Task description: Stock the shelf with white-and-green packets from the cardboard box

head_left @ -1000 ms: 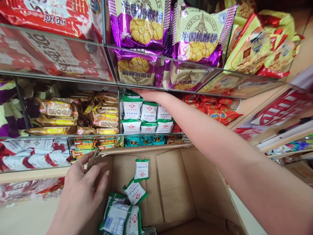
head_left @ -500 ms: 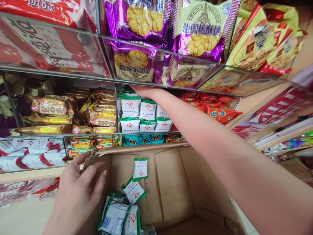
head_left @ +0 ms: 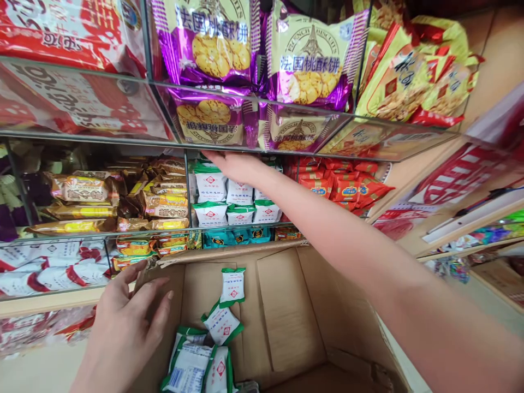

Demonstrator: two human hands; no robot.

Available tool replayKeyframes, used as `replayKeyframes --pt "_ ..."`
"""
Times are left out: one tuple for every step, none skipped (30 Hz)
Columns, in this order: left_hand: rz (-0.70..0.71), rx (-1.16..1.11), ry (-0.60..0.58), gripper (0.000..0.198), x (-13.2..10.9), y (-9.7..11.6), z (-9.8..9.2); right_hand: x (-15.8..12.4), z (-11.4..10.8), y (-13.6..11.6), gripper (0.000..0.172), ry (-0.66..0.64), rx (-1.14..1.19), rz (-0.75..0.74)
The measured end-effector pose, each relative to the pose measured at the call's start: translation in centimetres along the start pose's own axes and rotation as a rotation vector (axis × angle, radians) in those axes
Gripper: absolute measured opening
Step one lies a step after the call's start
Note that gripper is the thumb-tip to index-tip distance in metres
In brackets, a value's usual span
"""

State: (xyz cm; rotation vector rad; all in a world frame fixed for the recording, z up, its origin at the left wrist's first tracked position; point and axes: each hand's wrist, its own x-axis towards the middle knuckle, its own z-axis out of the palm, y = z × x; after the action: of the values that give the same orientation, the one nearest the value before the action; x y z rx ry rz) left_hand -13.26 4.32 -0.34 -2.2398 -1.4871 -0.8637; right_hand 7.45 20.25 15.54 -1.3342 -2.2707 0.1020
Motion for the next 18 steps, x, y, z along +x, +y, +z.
replayKeyframes --pt "0.004 0.015 -0.002 0.027 -0.1 0.0 0.0 -1.6 -0.3 -0.5 0.04 0.034 -0.031 -0.022" --pt "0.01 0.037 -0.001 0.025 -0.2 0.0 -0.1 -3.6 -0.6 -1.2 0.042 0.071 -0.066 -0.062" --pt "0.021 0.058 0.006 0.024 -0.2 0.0 -0.2 -5.9 -0.6 -1.8 0.043 0.128 -0.11 -0.111" --pt "0.04 0.073 0.018 0.023 -0.3 0.1 -0.3 -8.4 -0.4 -2.3 0.041 0.14 -0.142 -0.202" --pt "0.069 0.079 0.028 0.022 -0.2 0.2 -0.5 -11.0 0.2 -2.7 0.038 0.08 -0.14 -0.343" --pt "0.111 0.072 0.032 0.021 -0.1 0.4 -0.6 -13.5 1.2 -2.9 0.036 -0.03 -0.121 -0.484" --pt "0.163 0.055 0.024 0.02 0.0 0.7 -0.8 -15.8 2.7 -2.8 0.035 -0.151 -0.101 -0.592" --pt "0.217 0.032 0.013 0.019 0.2 1.0 -0.9 -17.7 4.4 -2.5 0.033 -0.207 -0.095 -0.547" --pt "0.264 0.01 0.0 0.019 0.5 1.4 -0.9 -19.3 6.4 -2.0 0.027 -0.258 -0.089 -0.482" --pt "0.295 -0.017 -0.016 0.019 0.8 1.9 -0.9 -20.4 8.4 -1.4 0.023 -0.289 -0.069 -0.422" --pt "0.309 -0.051 -0.033 0.019 1.0 2.4 -0.9 -21.2 10.3 -0.7 0.027 -0.3 -0.058 -0.354" --pt "0.306 -0.095 -0.051 0.019 1.3 2.9 -0.7 -21.7 12.0 -0.2 0.035 -0.303 -0.05 -0.292" --pt "0.285 -0.146 -0.071 0.019 1.5 3.5 -0.5 -22.0 13.4 0.2 0.04 -0.307 -0.047 -0.257" --pt "0.248 -0.209 -0.097 0.019 1.6 4.1 -0.2 -22.1 14.5 0.5 0.041 -0.306 -0.049 -0.229" --pt "0.189 -0.29 -0.143 0.018 1.7 4.6 0.1 -22.1 15.2 0.6 0.037 -0.302 -0.053 -0.207" --pt "0.114 -0.38 -0.198 0.018 1.7 5.0 0.4 -22.1 15.6 0.6 0.032 -0.298 -0.051 -0.184" --pt "0.041 -0.468 -0.259 0.017 1.6 5.3 0.8 -22.1 15.8 0.7 0.028 -0.296 -0.033 -0.153" --pt "-0.032 -0.546 -0.324 0.017 1.4 5.6 1.1 -22.2 15.9 0.7 0.026 -0.298 0.008 -0.111"
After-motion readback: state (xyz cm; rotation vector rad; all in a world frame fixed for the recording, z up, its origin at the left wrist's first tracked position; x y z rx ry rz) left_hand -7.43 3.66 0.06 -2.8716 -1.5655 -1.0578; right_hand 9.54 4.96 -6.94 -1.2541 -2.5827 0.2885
